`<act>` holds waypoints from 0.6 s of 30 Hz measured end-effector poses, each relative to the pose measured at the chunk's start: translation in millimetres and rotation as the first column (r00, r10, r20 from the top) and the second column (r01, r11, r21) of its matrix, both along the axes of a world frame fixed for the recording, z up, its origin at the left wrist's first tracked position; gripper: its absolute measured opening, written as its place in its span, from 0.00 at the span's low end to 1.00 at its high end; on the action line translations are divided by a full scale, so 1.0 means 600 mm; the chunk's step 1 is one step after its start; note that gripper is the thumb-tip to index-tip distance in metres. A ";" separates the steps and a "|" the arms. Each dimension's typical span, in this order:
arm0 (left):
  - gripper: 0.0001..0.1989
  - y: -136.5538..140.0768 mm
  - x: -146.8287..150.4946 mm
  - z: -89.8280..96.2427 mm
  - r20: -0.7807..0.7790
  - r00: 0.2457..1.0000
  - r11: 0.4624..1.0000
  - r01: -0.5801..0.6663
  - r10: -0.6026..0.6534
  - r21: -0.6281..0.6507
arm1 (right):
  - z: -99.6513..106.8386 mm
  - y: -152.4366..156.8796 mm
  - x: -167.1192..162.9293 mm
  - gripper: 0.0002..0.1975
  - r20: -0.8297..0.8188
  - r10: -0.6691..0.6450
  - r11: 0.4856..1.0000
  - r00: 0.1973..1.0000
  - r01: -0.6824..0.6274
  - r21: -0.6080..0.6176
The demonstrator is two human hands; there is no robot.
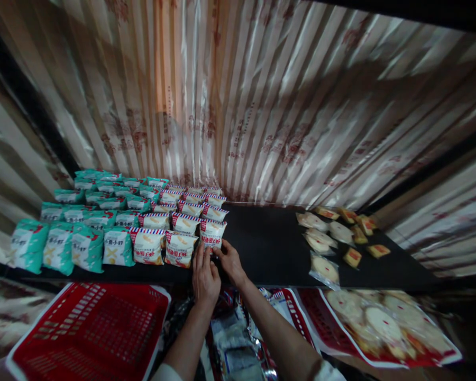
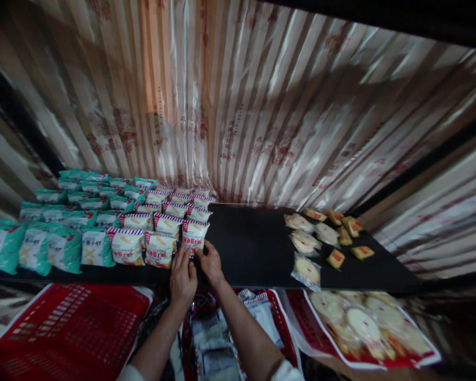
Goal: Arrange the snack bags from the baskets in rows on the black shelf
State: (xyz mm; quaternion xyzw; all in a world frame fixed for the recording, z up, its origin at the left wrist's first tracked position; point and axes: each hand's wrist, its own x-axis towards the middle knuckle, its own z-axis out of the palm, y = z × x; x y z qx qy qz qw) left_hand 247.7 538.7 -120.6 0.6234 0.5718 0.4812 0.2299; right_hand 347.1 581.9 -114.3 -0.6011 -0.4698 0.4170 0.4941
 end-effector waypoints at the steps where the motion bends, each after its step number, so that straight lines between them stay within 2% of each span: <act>1: 0.24 0.000 0.000 -0.001 0.000 1.000 1.000 -0.002 0.002 0.001 | -0.001 0.000 0.001 0.16 0.018 0.004 1.000 1.000 -0.004 0.004; 8: 0.23 0.003 0.002 -0.009 0.038 0.998 0.997 -0.047 0.045 0.058 | -0.005 -0.001 -0.002 0.17 0.002 0.023 1.000 1.000 -0.023 0.020; 13: 0.24 0.005 0.002 -0.004 0.034 0.999 0.999 -0.027 0.026 0.018 | -0.005 -0.002 -0.008 0.17 0.006 -0.008 1.000 1.000 0.008 -0.009; 18: 0.24 -0.005 -0.003 0.007 -0.021 1.000 1.000 -0.014 0.014 -0.009 | -0.006 -0.031 -0.005 0.20 -0.088 -0.108 0.992 0.990 0.113 0.054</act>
